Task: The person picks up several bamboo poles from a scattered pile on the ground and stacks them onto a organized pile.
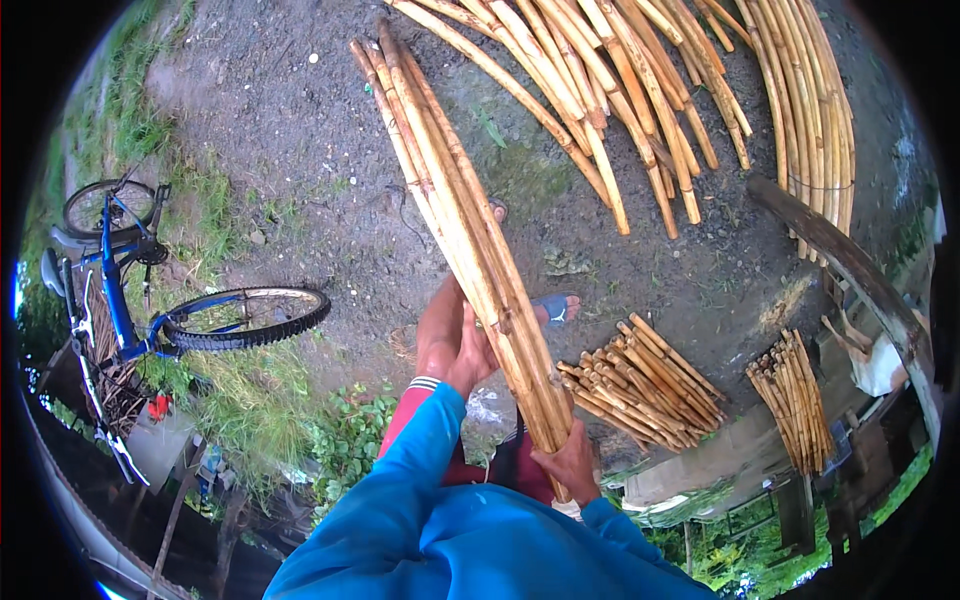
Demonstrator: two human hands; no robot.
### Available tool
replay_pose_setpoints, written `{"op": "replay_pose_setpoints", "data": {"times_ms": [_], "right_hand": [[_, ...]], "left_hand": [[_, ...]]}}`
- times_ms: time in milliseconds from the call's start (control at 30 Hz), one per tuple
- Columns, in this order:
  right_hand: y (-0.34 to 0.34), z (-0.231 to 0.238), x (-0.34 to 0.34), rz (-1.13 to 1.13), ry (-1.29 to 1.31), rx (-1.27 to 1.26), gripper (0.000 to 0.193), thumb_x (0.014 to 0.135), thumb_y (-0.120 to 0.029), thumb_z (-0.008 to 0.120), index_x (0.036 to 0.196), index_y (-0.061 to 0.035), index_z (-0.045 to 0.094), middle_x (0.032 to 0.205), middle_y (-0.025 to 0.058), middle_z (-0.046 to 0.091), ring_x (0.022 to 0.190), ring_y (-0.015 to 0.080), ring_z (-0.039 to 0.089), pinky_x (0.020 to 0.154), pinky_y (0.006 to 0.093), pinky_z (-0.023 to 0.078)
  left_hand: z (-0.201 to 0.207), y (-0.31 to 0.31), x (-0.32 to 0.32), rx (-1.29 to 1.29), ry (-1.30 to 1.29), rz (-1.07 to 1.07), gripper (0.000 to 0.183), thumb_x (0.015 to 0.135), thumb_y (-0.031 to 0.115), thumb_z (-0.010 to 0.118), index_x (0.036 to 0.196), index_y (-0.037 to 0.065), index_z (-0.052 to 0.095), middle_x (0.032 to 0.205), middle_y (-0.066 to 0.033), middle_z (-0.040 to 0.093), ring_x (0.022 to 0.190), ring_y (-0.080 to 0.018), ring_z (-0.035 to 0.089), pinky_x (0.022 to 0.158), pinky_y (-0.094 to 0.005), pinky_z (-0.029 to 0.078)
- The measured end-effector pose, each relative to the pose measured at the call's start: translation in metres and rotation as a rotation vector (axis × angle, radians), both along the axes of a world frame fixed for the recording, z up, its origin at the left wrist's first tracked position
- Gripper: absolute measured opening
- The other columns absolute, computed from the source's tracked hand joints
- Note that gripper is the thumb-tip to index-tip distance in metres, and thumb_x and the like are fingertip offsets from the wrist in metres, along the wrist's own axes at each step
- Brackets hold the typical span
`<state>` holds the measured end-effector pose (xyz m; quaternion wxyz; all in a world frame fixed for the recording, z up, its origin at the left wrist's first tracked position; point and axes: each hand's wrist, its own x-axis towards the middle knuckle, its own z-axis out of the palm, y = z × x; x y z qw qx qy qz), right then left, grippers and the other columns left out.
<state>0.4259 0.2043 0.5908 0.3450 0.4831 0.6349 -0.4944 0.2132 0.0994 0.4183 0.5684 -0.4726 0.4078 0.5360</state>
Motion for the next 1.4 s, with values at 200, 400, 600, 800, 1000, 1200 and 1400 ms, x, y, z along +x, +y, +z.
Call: {"op": "replay_pose_setpoints", "data": {"times_ms": [200, 400, 600, 800, 1000, 1200, 1400], "right_hand": [[-0.029, 0.026, -0.027, 0.163, -0.111, 0.388, 0.093, 0.051, -0.044, 0.088, 0.120, 0.0013, 0.045, 0.111, 0.0226, 0.055, 0.107, 0.0428, 0.051, 0.092, 0.0517, 0.042], [-0.061, 0.067, -0.012, 0.149, -0.205, 0.439, 0.102, 0.047, -0.049, 0.087, 0.124, 0.0008, 0.044, 0.116, 0.0208, 0.053, 0.109, 0.0406, 0.050, 0.094, 0.0522, 0.040], [-0.106, 0.110, 0.022, -0.017, -0.267, 0.427, 0.108, 0.044, -0.054, 0.088, 0.128, -0.0031, 0.042, 0.114, 0.0180, 0.053, 0.109, 0.0389, 0.050, 0.094, 0.0521, 0.041], [-0.148, 0.137, 0.041, -0.267, -0.141, 0.442, 0.099, 0.047, -0.050, 0.088, 0.123, -0.0034, 0.045, 0.111, 0.0171, 0.055, 0.106, 0.0380, 0.053, 0.093, 0.0503, 0.043], [-0.200, 0.140, 0.067, -0.500, -0.123, 0.460, 0.101, 0.051, -0.051, 0.088, 0.127, -0.0013, 0.044, 0.113, 0.0193, 0.054, 0.107, 0.0388, 0.052, 0.095, 0.0494, 0.040], [-0.277, 0.141, 0.136, -0.793, -0.149, 0.444, 0.100, 0.047, -0.049, 0.088, 0.125, -0.0048, 0.044, 0.114, 0.0165, 0.055, 0.107, 0.0398, 0.053, 0.095, 0.0526, 0.042], [-0.351, 0.166, 0.187, -1.057, -0.262, 0.333, 0.088, 0.050, -0.039, 0.084, 0.122, -0.0053, 0.046, 0.112, 0.0186, 0.055, 0.106, 0.0396, 0.053, 0.098, 0.0518, 0.040]], "left_hand": [[-0.020, 0.012, -0.021, 0.640, -0.339, 0.634, 0.093, 0.084, 0.068, 0.040, 0.130, -0.013, 0.049, 0.121, -0.0374, 0.055, 0.112, -0.0514, 0.056, 0.101, -0.0623, 0.044], [0.006, -0.004, 0.009, 0.391, -0.391, 0.440, 0.076, 0.092, 0.059, 0.043, 0.122, -0.009, 0.057, 0.109, -0.0318, 0.063, 0.102, -0.0471, 0.062, 0.093, -0.0577, 0.051], [0.056, -0.028, 0.021, 0.387, -0.531, 0.300, 0.090, 0.086, 0.073, 0.040, 0.122, -0.008, 0.056, 0.116, -0.0269, 0.061, 0.109, -0.0428, 0.059, 0.100, -0.0539, 0.047], [0.131, -0.006, 0.006, 0.439, -0.498, 0.021, 0.076, 0.089, 0.067, 0.043, 0.119, -0.002, 0.059, 0.116, -0.0219, 0.063, 0.108, -0.0422, 0.060, 0.099, -0.0553, 0.048], [0.143, -0.008, 0.029, 0.433, -0.477, -0.293, 0.072, 0.089, 0.064, 0.044, 0.117, 0.000, 0.060, 0.113, -0.0221, 0.064, 0.106, -0.0421, 0.061, 0.097, -0.0559, 0.049], [0.132, -0.042, 0.119, 0.348, -0.517, -0.571, 0.068, 0.090, 0.062, 0.045, 0.116, 0.001, 0.061, 0.111, -0.0223, 0.065, 0.104, -0.0421, 0.061, 0.095, -0.0565, 0.050], [0.116, -0.092, 0.215, 0.252, -0.537, -0.786, 0.064, 0.091, 0.059, 0.046, 0.114, 0.002, 0.062, 0.109, -0.0225, 0.065, 0.103, -0.0420, 0.062, 0.093, -0.0571, 0.051]]}}
